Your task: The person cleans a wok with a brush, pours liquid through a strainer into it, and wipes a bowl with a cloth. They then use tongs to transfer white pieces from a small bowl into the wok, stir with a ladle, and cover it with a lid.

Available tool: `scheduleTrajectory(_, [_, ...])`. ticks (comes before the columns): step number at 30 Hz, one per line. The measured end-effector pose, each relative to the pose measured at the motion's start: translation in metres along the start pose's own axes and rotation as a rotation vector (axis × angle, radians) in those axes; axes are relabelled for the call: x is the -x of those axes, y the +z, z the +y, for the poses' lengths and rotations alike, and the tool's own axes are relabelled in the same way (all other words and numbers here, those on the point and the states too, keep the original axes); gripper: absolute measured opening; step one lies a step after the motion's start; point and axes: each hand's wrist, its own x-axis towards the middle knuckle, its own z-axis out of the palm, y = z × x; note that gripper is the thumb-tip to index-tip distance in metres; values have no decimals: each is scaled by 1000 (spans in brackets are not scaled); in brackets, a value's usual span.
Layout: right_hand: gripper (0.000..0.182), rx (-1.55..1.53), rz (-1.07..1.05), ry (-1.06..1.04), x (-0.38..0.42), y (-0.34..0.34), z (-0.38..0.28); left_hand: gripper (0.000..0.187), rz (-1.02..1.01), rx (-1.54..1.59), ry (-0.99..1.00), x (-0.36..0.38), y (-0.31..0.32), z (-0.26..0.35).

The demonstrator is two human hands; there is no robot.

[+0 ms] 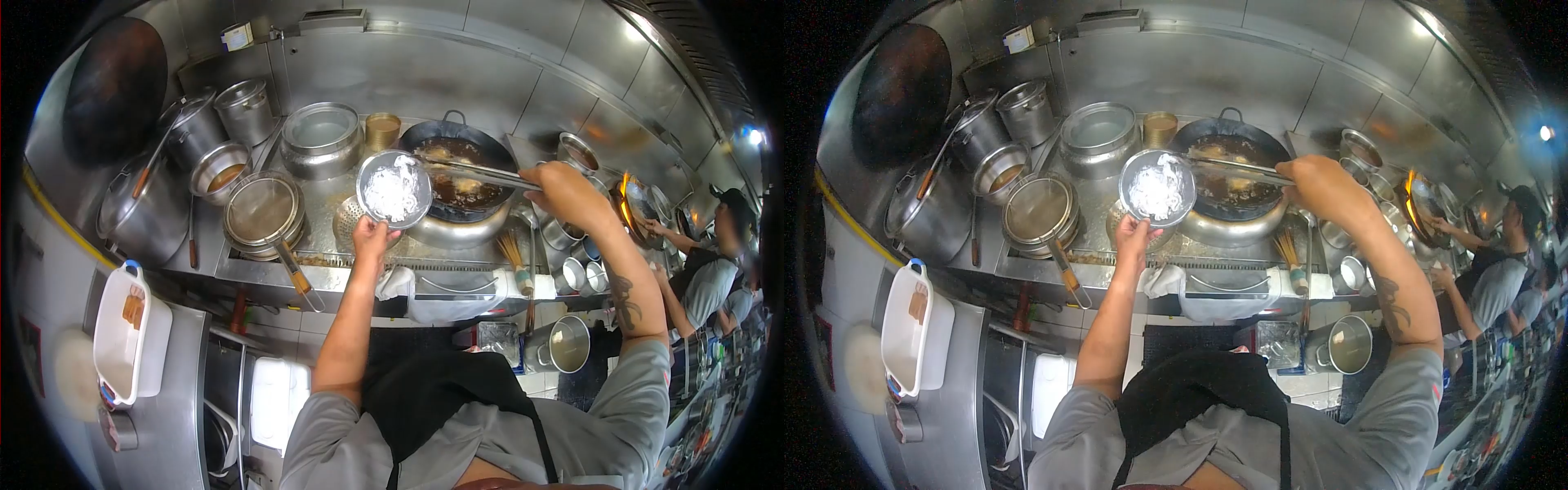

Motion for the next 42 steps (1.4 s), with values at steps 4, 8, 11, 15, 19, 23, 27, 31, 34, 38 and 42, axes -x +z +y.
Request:
scheduleTrajectory(4, [35,-17,57,65,10,-7,9,5,89,3,-126,-6,-5,-13])
scheduleTrajectory(8, [35,-25,61,147,16,-16,22,3,153,39,-182,-3,-7,-14])
scheduleTrajectory(11, [28,28,74,166,15,1,46,7,143,77,-195,-2,-14,-20])
scheduleTrajectory(15, [23,0,-19,267,7,61,77,17,104,83,-174,0,-21,-26])
scheduleTrajectory(19, [26,43,-192,370,-11,150,97,3,148,78,-176,9,-16,-13])
scheduleTrajectory(23, [23,23,-32,372,-16,164,91,5,125,30,-183,12,-26,-10])
scheduleTrajectory(27, [29,29,13,372,-10,98,74,4,88,35,-154,9,-29,-4])
scheduleTrajectory(31, [34,-57,64,223,-5,30,37,5,29,83,-110,7,-31,4])
scheduleTrajectory(34, [33,-152,-65,137,0,-9,-4,7,16,88,-65,1,-28,7])
scheduleTrajectory(38, [32,-230,-246,17,-4,-12,-28,9,4,29,28,-1,-21,16])
scheduleTrajectory(42, [29,-247,-207,-72,-4,-1,-30,6,-34,-7,102,2,-13,23])
